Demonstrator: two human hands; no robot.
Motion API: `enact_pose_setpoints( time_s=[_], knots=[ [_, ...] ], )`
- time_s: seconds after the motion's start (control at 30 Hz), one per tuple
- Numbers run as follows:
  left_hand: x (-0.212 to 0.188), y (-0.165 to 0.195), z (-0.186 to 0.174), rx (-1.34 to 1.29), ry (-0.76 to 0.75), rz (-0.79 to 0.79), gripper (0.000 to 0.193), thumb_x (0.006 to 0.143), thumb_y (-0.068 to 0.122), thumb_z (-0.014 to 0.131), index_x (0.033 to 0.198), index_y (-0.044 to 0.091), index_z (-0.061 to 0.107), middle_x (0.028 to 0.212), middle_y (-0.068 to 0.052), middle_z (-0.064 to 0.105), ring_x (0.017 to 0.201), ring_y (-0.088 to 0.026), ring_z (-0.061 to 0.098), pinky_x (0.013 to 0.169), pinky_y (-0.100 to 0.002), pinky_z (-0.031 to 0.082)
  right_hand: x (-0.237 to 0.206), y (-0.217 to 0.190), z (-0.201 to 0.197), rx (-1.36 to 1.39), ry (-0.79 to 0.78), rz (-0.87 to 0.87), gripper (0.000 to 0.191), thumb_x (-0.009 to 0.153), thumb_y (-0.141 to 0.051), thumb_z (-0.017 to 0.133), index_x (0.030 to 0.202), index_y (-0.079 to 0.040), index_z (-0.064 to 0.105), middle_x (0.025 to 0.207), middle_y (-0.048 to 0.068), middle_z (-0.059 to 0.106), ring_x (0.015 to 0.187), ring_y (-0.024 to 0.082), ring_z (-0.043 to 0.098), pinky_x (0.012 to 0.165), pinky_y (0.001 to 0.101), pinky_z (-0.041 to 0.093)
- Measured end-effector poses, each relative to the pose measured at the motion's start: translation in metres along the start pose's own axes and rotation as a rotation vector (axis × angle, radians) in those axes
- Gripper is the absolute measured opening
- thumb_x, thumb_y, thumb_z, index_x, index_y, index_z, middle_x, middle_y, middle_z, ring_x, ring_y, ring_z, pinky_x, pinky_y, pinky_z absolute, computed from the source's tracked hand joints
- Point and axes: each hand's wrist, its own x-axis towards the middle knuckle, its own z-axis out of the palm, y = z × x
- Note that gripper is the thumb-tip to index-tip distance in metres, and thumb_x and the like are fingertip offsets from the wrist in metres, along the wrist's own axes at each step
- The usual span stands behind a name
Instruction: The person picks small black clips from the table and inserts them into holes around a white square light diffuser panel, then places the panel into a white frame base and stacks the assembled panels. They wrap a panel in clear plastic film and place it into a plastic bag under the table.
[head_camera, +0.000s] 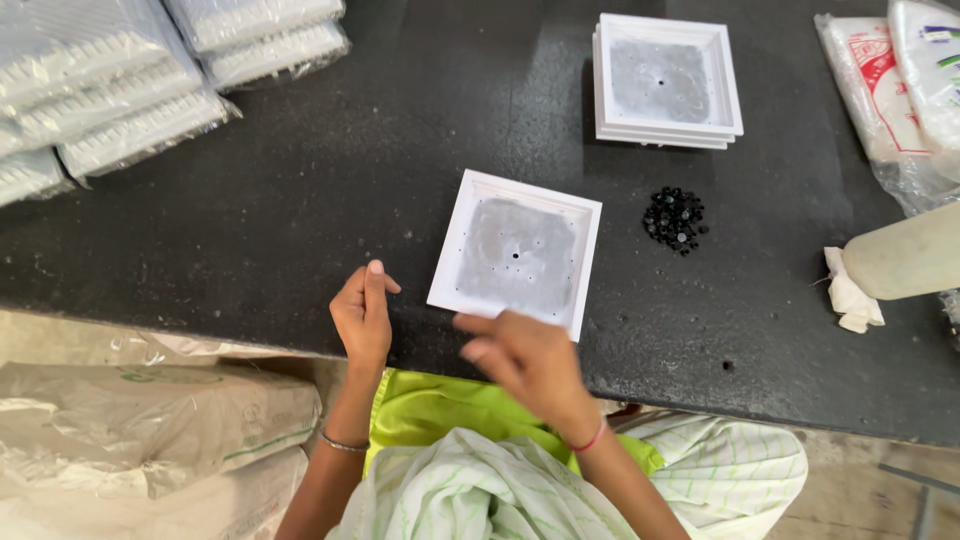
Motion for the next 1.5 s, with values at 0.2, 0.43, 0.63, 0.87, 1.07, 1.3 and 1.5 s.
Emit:
enact_pose_setpoints(
  time_s=[0.2, 0.43, 0.63, 0.87, 1.07, 1.3, 1.5],
  knots=[
    [0.0, 0.001, 0.0, -0.026, 0.009, -0.024, 0.043, 0.109, 0.026, 0.055, 0.074, 0.002, 0.064, 0.06, 0.006, 0.036, 0.058, -0.003, 0.029, 0.052, -0.028, 0.023, -0.001, -0.006, 0.005, 0.049, 0.086, 0.259, 0.016, 0.092, -0.016, 0.072, 0.103, -0.007, 0.081, 0.063, 0.005, 0.057, 0.047, 0.012, 0.046, 0.047, 0.0289, 0.037],
    [-0.001, -0.003, 0.0, -0.024, -0.001, -0.005, 0.043, 0.109, 0.026, 0.056, 0.075, 0.002, 0.064, 0.059, 0.006, 0.035, 0.058, -0.003, 0.028, 0.051, -0.028, 0.022, -0.05, 0.032, -0.009, -0.021, 0.282, 0.373, 0.015, 0.099, -0.012, 0.065, 0.097, -0.005, 0.078, 0.067, 0.001, 0.06, 0.055, 0.005, 0.045, 0.049, 0.0251, 0.035],
    [-0.002, -0.002, 0.0, -0.029, 0.002, -0.001, 0.043, 0.11, 0.026, 0.056, 0.075, 0.003, 0.065, 0.059, 0.006, 0.034, 0.058, -0.002, 0.027, 0.051, -0.027, 0.022, -0.073, 0.06, -0.017, -0.058, 0.442, 0.428, 0.02, 0.104, -0.013, 0.061, 0.096, -0.004, 0.077, 0.066, -0.001, 0.049, 0.057, 0.004, 0.036, 0.051, 0.0254, 0.028],
    [-0.002, -0.003, -0.001, -0.021, -0.011, -0.003, 0.043, 0.109, 0.027, 0.056, 0.074, 0.003, 0.065, 0.058, 0.007, 0.035, 0.056, -0.002, 0.027, 0.05, -0.027, 0.022, -0.082, 0.076, -0.015, 0.059, 0.534, 0.526, 0.024, 0.107, -0.015, 0.058, 0.097, -0.003, 0.077, 0.064, -0.006, 0.043, 0.058, 0.002, 0.03, 0.052, 0.0247, 0.023],
    [-0.003, -0.007, 0.0, -0.025, -0.002, 0.015, 0.043, 0.109, 0.027, 0.056, 0.074, 0.003, 0.064, 0.059, 0.007, 0.035, 0.057, -0.002, 0.028, 0.051, -0.027, 0.022, -0.074, 0.072, -0.015, -0.02, 0.503, 0.45, 0.017, 0.105, -0.014, 0.06, 0.104, -0.003, 0.074, 0.075, -0.005, 0.058, 0.065, 0.003, 0.043, 0.058, 0.0212, 0.035],
    [0.002, 0.008, 0.001, 0.039, -0.042, 0.014, 0.031, 0.107, 0.023, 0.06, 0.086, 0.002, 0.066, 0.064, 0.006, 0.051, 0.058, -0.003, 0.036, 0.051, -0.025, 0.03, -0.041, 0.078, -0.047, -0.33, 0.376, 0.325, 0.021, 0.097, -0.002, 0.069, 0.118, -0.005, 0.068, 0.102, 0.008, 0.062, 0.074, 0.014, 0.06, 0.068, 0.0293, 0.051],
    [0.039, 0.026, 0.0, 0.337, -0.26, 0.405, 0.039, 0.092, 0.002, 0.076, 0.128, 0.014, 0.071, 0.111, -0.006, 0.061, 0.088, -0.02, 0.059, 0.077, -0.033, 0.052, -0.024, 0.09, -0.071, -0.41, 0.269, 0.232, 0.024, 0.099, 0.002, 0.067, 0.121, -0.007, 0.07, 0.117, 0.012, 0.065, 0.092, 0.025, 0.068, 0.079, 0.0348, 0.055]
  ],
)
